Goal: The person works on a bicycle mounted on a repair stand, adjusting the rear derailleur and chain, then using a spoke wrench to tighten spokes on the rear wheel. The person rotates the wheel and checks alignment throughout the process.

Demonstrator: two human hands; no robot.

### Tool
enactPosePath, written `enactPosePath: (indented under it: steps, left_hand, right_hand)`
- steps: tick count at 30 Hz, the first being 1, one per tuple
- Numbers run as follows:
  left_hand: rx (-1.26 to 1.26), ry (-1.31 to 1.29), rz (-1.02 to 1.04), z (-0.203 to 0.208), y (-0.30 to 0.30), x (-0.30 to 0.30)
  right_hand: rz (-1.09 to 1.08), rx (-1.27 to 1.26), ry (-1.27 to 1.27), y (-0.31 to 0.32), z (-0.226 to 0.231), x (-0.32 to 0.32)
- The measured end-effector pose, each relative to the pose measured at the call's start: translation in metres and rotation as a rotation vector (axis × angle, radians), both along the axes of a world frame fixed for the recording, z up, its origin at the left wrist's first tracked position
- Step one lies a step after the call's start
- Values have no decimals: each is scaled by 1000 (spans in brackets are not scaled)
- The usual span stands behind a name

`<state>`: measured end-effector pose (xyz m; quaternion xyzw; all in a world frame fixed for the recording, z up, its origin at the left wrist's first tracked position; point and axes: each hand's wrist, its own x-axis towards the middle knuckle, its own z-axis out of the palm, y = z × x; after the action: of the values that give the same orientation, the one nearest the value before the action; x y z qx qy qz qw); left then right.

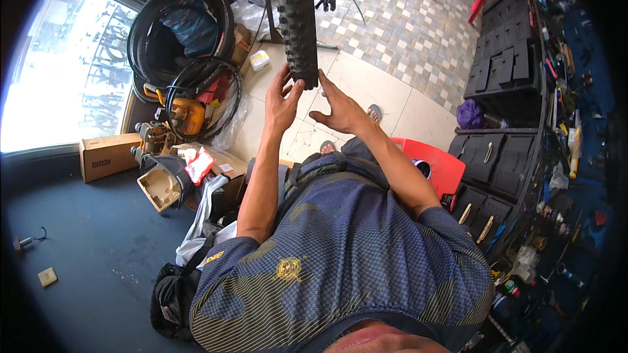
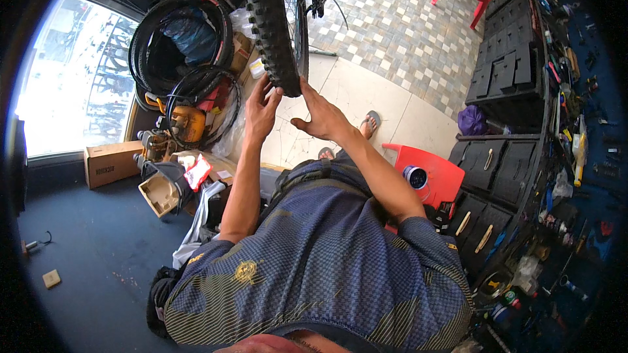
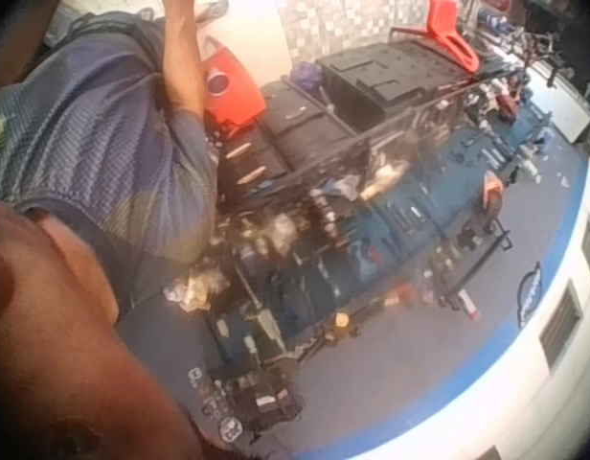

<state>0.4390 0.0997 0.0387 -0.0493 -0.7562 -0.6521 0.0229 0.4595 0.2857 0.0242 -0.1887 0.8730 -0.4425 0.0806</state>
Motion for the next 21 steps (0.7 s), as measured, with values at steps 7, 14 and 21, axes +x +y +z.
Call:
enactPosePath:
  steps: [7, 14, 21]
  left_hand:
    - [-10, -46, 23, -10, 1, -2]
    - [-95, -120, 174, -32, 13, 14]
    - [58, -803, 20, -143, 46, 55]
  right_hand:
    - [12, 19, -66, 1, -8, -3]
    - [124, 11, -74, 27, -38, -13]
    - [492, 104, -613, 125, 8, -55]
